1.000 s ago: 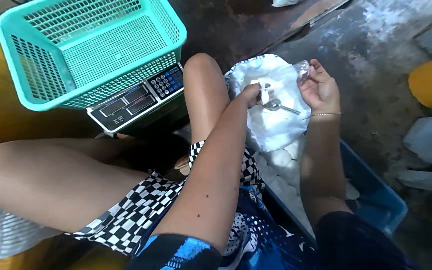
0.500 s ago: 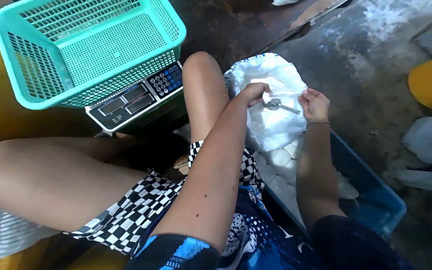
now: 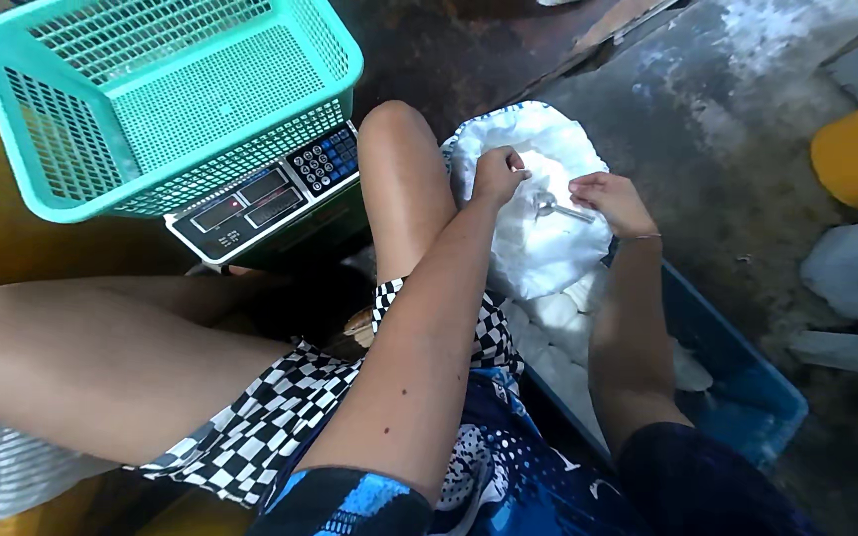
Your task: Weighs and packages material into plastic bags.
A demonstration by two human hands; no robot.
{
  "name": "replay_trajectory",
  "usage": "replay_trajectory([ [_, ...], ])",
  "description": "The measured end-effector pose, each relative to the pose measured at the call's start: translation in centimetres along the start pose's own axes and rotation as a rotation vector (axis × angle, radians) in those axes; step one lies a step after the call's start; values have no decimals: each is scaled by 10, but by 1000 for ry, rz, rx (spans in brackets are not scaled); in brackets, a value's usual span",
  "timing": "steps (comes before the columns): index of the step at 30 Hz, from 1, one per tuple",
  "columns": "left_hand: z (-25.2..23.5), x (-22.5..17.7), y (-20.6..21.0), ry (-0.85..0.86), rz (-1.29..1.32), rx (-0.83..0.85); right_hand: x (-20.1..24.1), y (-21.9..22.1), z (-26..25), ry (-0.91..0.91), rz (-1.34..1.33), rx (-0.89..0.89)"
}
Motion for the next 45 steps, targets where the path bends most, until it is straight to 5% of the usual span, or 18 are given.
replay_trajectory([
  [3,1,-2,3,26,-9,33,20,21,-10,-159,92,83],
  [8,2,-1,2,23,-24,30,20,62,-27,-176,143,168],
  [15,3,14,2,-175,-172,66,19,56,-40,-2,128,70],
  [23,9,12,-5,-346,-138,25,21,47,-48,52,81,491],
  [29,11,17,-10,-451,-37,-1,20,11,-35,-138,-572,354],
  [35,11,22,-3,-501,46,-12,9,28,-27,-194,-1184,121],
  [40,11,20,-4,-455,21,5,3,34,-28,-339,-1037,210],
  [45,7,17,-5,-442,15,-4,1,49,-21,-85,-472,320],
])
Point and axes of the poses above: each hand's wrist, its own z-axis away from the middle knuckle, its own y-axis out of the palm, x = y × z, the point moved 6 cm from there along -z, towards the middle knuckle, and after that the axes turned 2 degrees about -y, right-handed, at the moved point
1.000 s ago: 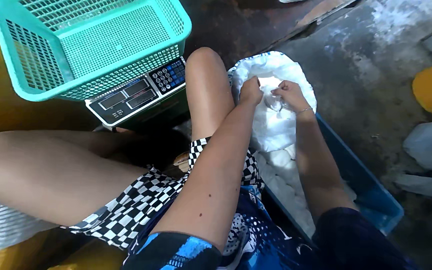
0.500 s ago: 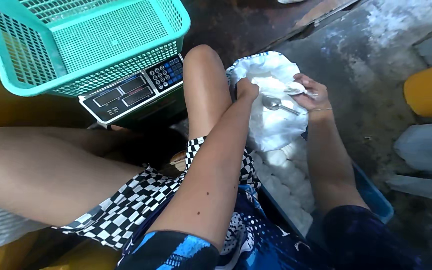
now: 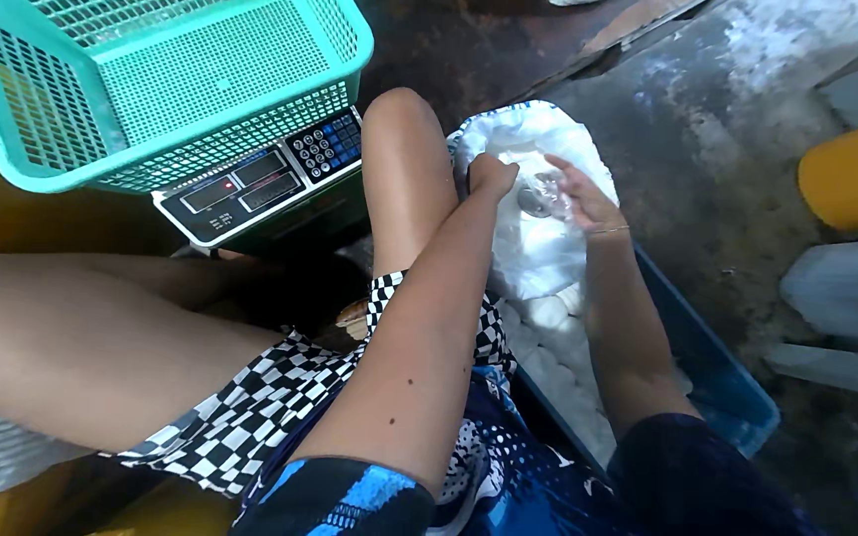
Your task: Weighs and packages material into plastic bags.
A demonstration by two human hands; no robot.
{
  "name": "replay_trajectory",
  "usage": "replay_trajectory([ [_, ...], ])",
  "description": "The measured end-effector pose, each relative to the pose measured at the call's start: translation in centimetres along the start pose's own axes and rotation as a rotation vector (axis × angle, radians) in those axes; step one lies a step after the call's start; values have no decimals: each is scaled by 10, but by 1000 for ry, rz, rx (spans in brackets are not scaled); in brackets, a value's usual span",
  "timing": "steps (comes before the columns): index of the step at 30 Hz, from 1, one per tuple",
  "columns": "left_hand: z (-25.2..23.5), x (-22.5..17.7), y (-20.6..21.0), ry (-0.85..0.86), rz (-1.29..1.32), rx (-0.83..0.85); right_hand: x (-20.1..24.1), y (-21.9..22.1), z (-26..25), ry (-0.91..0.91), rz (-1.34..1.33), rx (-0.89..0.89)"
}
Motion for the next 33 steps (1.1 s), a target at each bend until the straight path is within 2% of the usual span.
replay_trajectory([
  [3,1,-4,1,37,-28,17,-18,4,-3,86,5,141],
  [5,2,-5,0,61,-33,24,-19,7,-2,106,-12,140],
  [7,3,-7,-1,88,-28,22,-17,7,-2,150,-6,56],
  [10,0,-6,3,118,-27,71,-15,-1,-4,192,6,-215],
  [12,-6,-2,12,133,-29,144,-13,-9,-6,171,106,-342],
  [16,-14,3,28,114,82,271,-14,-20,-7,215,380,-474],
  [19,-4,-2,31,73,141,350,-12,-24,-3,288,506,-557],
  [21,3,-7,29,103,137,376,-11,-26,-1,342,603,-578],
  [26,-9,-3,25,181,177,287,-12,-26,0,390,644,-482],
  [30,-11,-1,11,159,143,95,-13,-30,3,326,357,-511],
  [33,-7,-2,7,162,64,32,-17,-36,4,291,204,-601],
])
Point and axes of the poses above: each hand's wrist, its own z-axis away from the middle knuckle, its own y-axis out of the palm, x = y × z, the point moved 6 cm from there along -z, towards the middle knuckle, and after that the axes turned 2 degrees about -y, right-handed, at the moved point
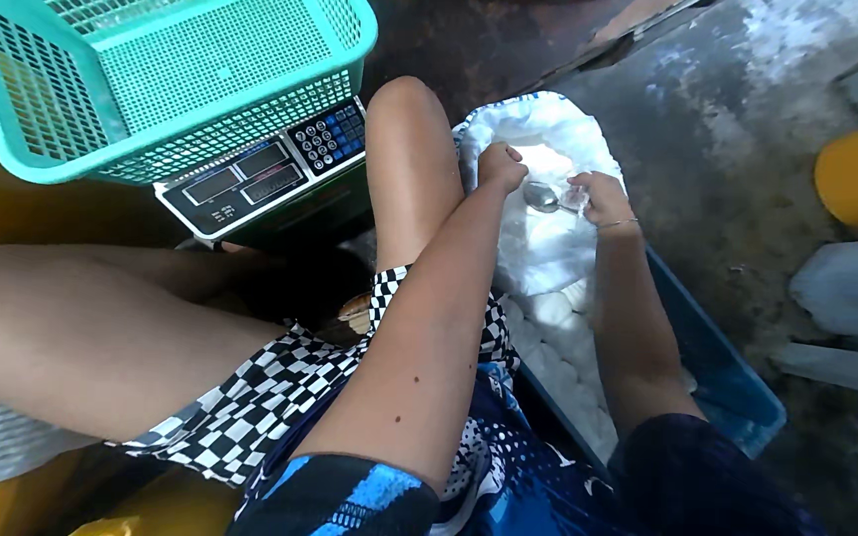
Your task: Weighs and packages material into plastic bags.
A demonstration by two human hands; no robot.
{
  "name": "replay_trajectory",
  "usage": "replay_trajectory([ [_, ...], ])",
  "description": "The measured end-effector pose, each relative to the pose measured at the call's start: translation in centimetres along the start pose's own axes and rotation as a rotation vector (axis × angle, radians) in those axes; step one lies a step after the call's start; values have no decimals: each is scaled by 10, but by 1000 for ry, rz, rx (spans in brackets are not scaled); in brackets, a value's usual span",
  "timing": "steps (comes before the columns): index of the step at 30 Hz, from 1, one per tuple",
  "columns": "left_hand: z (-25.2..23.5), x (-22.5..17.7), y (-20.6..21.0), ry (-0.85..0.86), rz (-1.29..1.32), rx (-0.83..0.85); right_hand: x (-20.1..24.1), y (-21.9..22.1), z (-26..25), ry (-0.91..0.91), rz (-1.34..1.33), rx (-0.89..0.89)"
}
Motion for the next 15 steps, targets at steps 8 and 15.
replay_trajectory([
  [8,3,-1,7,-39,-161,110,14,15,18,66,53,239],
  [15,-1,-10,29,-50,478,352,3,37,27,292,-438,416],
])
Point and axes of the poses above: each hand's wrist, its own z-axis away from the middle knuckle, its own y-axis out of the palm, x = y × z, the point moved 6 cm from there along -z, towards the middle knuckle, and after that the axes turned 2 degrees about -y, right-handed, at the moved point
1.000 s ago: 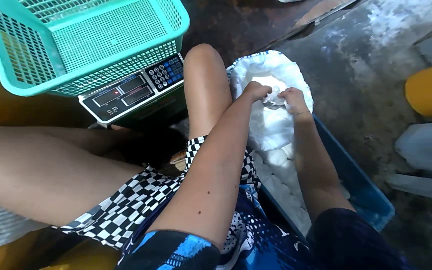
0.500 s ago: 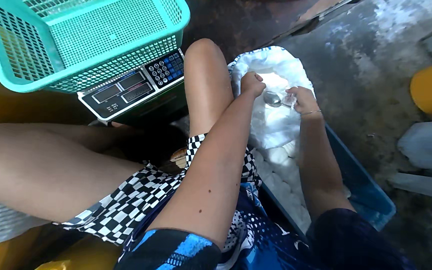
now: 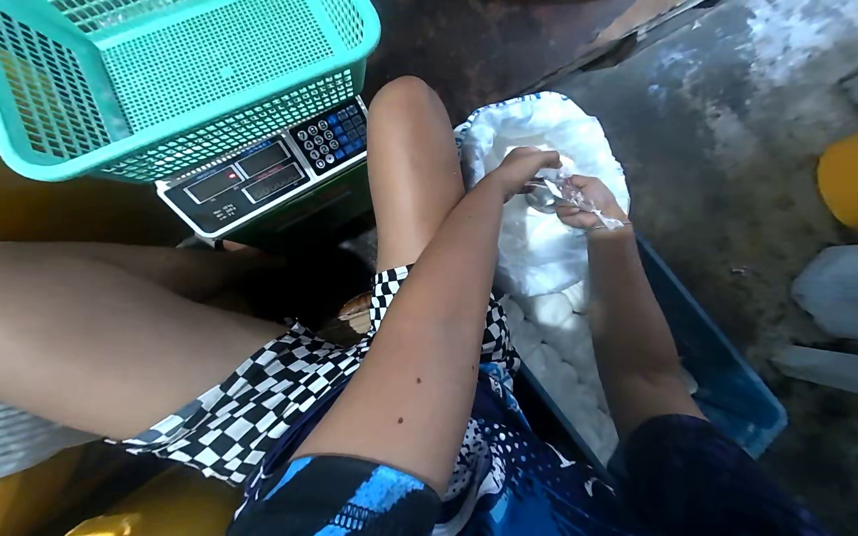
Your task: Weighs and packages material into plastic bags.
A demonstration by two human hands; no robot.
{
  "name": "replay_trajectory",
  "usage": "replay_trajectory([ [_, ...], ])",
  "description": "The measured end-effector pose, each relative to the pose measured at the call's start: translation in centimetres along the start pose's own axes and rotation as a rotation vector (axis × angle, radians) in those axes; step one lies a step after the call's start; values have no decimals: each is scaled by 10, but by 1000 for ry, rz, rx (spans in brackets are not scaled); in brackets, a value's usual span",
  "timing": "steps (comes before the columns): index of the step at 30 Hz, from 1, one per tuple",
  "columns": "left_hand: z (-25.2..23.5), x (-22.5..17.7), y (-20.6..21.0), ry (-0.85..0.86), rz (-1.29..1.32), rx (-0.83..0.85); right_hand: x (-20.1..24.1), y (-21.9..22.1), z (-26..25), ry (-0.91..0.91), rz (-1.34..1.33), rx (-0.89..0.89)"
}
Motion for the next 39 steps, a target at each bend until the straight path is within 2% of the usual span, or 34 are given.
replay_trajectory([
  [2,0,1,4,32,-43,43,-16,6,-4,28,-135,118],
  [5,-3,6,-6,56,-285,-56,-32,14,-12,17,-211,247],
  [6,-2,6,-13,43,-369,-122,-34,16,-13,-19,-183,230],
  [9,1,4,-24,11,-469,-256,-29,12,-7,-167,-8,2],
  [11,0,2,-23,12,-449,-252,-21,15,1,-243,69,-37],
  [14,-4,8,-19,4,-464,-178,-13,26,10,-244,30,153],
  [17,-5,12,-16,-32,-536,-141,-6,21,0,-263,195,234],
  [19,-5,12,-17,-68,-460,-156,-2,18,-11,-281,283,217],
  [23,-4,14,-14,-145,-141,-159,8,22,-8,-215,278,47],
  [27,-8,9,-14,-93,143,-167,11,24,-11,-162,250,-28],
  [29,-6,4,-12,-77,202,-143,12,25,-10,-136,236,-32],
  [31,-4,2,-10,-77,245,-114,13,24,-9,-127,199,-108],
  [34,-8,5,-11,-109,311,-106,15,11,-17,-189,34,-203],
  [37,-9,9,-15,-161,232,-208,20,3,-17,-266,-100,-93],
  [39,-6,14,-17,-208,150,-182,21,5,-17,-265,-122,35],
])
Point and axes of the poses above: each hand's wrist, its own z-axis away from the middle knuckle, its own y-axis out of the palm, x = y × z, the point moved 6 cm from there along -z, towards the middle knuckle, and after that the axes turned 2 degrees about -y, right-handed, at the moved point
